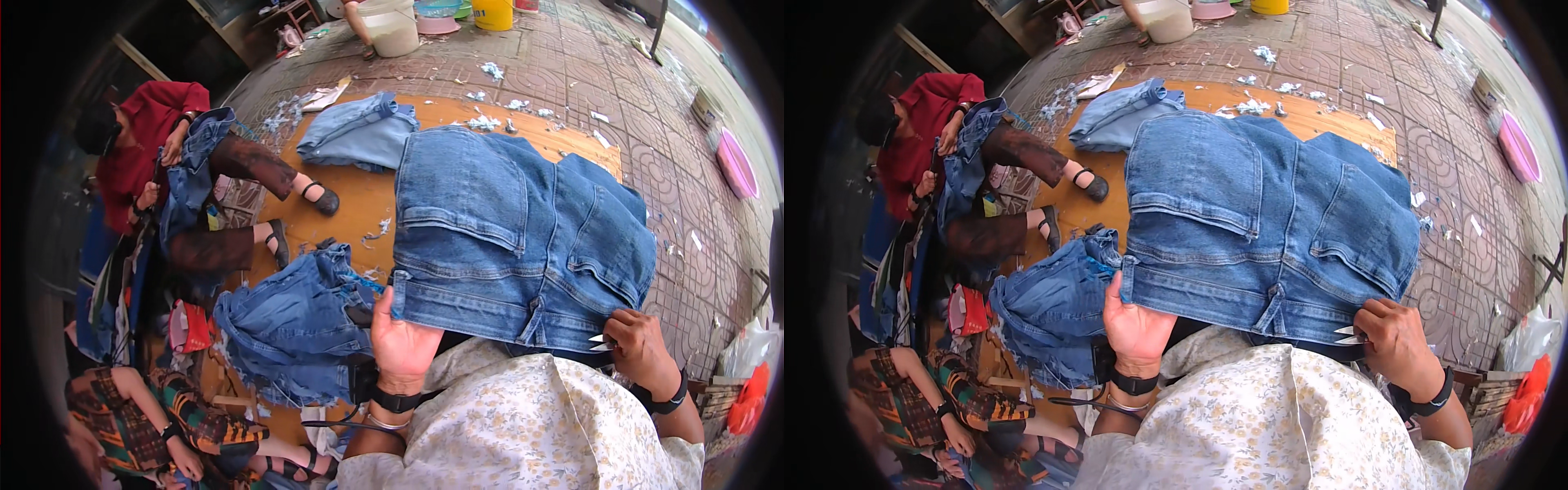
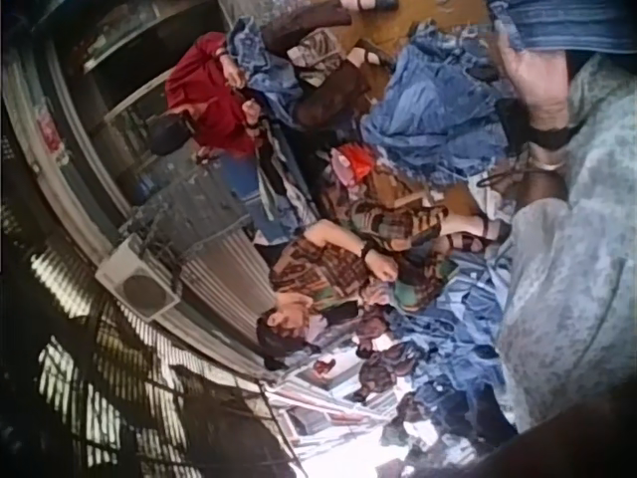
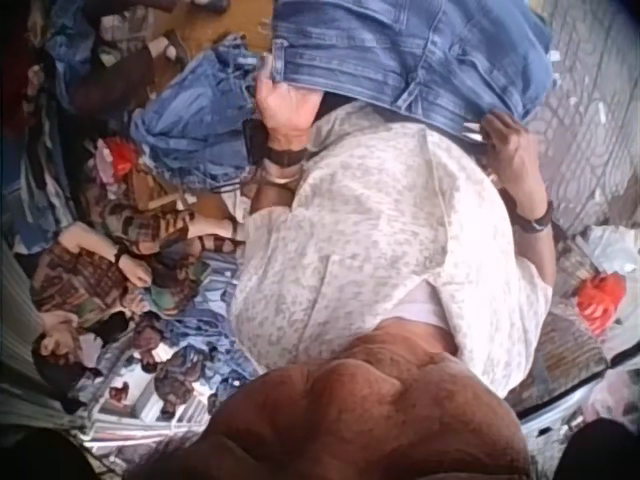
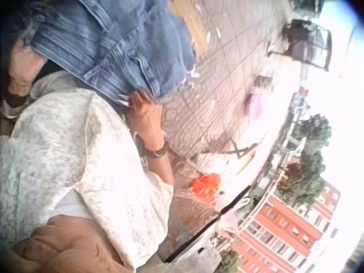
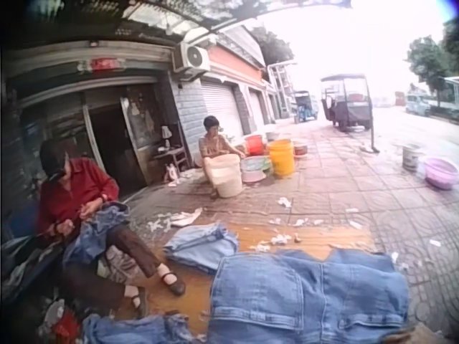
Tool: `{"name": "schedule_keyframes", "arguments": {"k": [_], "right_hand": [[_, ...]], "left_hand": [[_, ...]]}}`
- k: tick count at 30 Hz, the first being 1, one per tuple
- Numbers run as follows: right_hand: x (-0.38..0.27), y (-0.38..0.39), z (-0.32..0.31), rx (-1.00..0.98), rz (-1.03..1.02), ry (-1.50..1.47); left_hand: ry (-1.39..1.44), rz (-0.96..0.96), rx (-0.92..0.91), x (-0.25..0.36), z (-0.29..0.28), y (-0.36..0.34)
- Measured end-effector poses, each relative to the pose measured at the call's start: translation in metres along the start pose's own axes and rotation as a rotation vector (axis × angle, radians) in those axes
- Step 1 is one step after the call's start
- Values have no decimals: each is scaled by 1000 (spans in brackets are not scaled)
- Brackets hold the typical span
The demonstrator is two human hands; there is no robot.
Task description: The person uses shears and small scissors to cut denim fabric and trim threads on blue jeans while seated outdoors. The person holds the garments, turns them over to work on different areas, and spreads them out on a wooden table.
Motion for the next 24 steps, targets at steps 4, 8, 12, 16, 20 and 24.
{"name": "schedule_keyframes", "arguments": {"k": [4,8,12,16,20,24], "right_hand": [[-2,-5,-4,-106,-25,-48],[-7,-17,-25,-200,-38,-414],[-7,-35,-44,-14,4,-533],[-16,-51,-58,131,11,-635],[-18,-55,-63,239,4,-638],[-18,-60,-62,251,8,-661]], "left_hand": [[-390,124,-103,0,1,1],[-1041,240,-518,-6,2,9],[-1464,350,-946,-36,51,18],[-1786,453,-1277,-80,76,23],[-1930,115,-1341,-118,105,8],[-1787,484,-1442,-121,83,17]]}}
Point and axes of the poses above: each hand's wrist, its own y-axis away from the middle knuckle, its own z-axis out of the palm, x = y × z, the point moved 8 cm from there along -y, towards the middle knuckle, and after that the axes turned 14 degrees about z, right-handed, at the moved point
